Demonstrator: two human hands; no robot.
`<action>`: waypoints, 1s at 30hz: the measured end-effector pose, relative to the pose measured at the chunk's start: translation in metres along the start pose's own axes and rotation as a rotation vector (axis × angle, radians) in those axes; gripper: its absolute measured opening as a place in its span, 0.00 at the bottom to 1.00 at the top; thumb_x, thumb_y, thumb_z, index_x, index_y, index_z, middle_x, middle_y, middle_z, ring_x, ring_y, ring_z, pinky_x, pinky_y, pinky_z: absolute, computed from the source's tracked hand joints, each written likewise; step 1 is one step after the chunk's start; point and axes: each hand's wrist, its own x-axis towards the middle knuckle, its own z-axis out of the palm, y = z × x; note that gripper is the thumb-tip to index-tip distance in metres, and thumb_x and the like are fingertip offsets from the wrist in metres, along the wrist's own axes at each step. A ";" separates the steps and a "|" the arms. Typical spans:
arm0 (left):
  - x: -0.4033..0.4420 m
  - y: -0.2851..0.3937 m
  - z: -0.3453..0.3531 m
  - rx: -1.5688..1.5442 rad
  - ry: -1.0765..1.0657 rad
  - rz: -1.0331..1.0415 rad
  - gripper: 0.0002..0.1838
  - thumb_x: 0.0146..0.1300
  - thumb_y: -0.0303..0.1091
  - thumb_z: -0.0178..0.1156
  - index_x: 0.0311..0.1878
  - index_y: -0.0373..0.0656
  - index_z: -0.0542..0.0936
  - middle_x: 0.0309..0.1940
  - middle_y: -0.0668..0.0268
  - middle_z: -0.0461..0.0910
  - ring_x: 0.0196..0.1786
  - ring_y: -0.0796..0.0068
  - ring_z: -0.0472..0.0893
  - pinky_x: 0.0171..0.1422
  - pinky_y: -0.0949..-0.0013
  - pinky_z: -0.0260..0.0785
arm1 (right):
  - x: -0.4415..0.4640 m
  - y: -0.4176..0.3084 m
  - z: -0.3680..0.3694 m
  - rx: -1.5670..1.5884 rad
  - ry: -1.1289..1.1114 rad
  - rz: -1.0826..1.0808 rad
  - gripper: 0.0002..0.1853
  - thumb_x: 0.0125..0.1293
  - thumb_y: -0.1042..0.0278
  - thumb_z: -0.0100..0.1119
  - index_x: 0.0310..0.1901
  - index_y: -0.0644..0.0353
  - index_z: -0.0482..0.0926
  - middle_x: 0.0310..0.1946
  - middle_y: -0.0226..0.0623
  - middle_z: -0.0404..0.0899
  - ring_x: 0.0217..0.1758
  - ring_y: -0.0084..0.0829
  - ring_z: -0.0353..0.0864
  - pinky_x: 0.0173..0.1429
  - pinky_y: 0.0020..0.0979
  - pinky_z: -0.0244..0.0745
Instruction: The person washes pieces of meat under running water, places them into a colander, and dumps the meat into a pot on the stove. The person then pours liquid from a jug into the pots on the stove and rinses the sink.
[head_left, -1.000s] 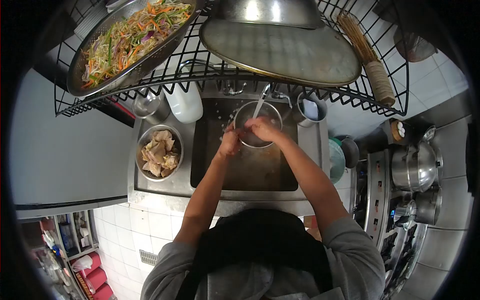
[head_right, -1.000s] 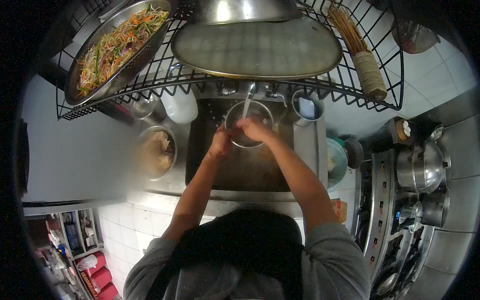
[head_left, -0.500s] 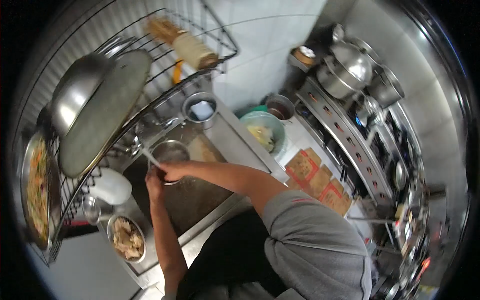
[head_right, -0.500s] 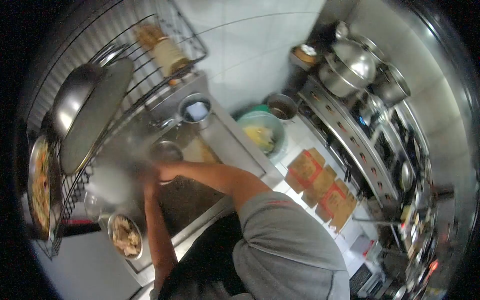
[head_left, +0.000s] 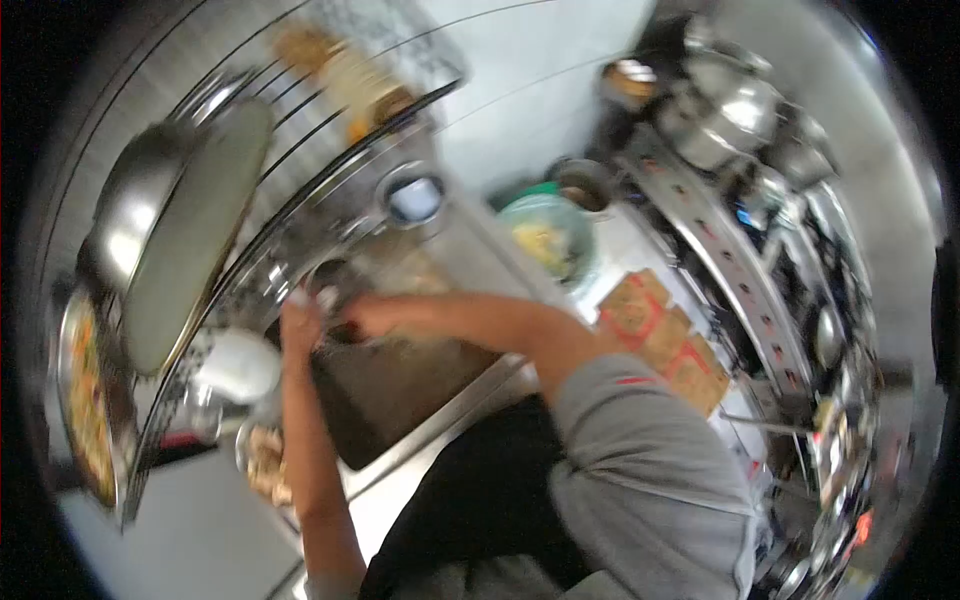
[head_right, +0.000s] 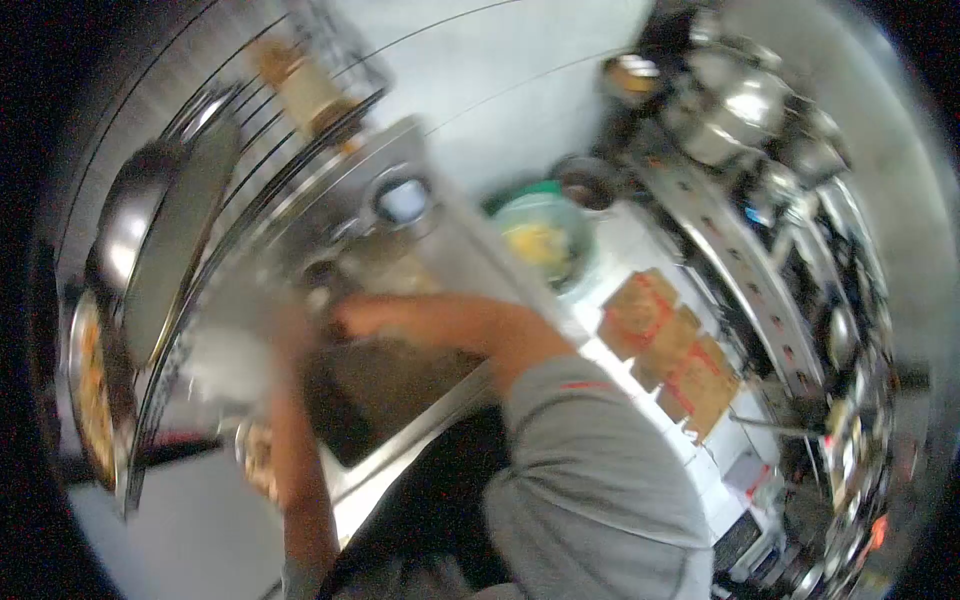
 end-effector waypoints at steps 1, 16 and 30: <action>-0.005 -0.016 0.006 -0.065 0.020 -0.084 0.19 0.67 0.40 0.58 0.48 0.31 0.75 0.37 0.55 0.79 0.39 0.60 0.81 0.42 0.58 0.71 | -0.008 -0.034 -0.043 0.019 -0.072 0.067 0.11 0.52 0.66 0.65 0.35 0.63 0.82 0.33 0.52 0.81 0.38 0.53 0.81 0.44 0.49 0.75; -0.059 0.048 0.001 -1.311 -0.016 -0.735 0.16 0.67 0.24 0.45 0.55 0.25 0.64 0.46 0.42 0.76 0.45 0.41 0.82 0.43 0.37 0.83 | 0.037 -0.021 -0.016 0.047 0.107 0.357 0.18 0.59 0.68 0.55 0.51 0.63 0.78 0.48 0.56 0.80 0.51 0.54 0.81 0.55 0.47 0.74; -0.053 0.035 0.000 -0.963 0.025 -0.501 0.19 0.60 0.25 0.49 0.54 0.32 0.76 0.42 0.56 0.82 0.46 0.55 0.84 0.43 0.55 0.80 | 0.023 -0.024 -0.048 0.516 -0.422 0.473 0.19 0.62 0.59 0.59 0.47 0.67 0.81 0.38 0.48 0.84 0.39 0.34 0.84 0.45 0.37 0.79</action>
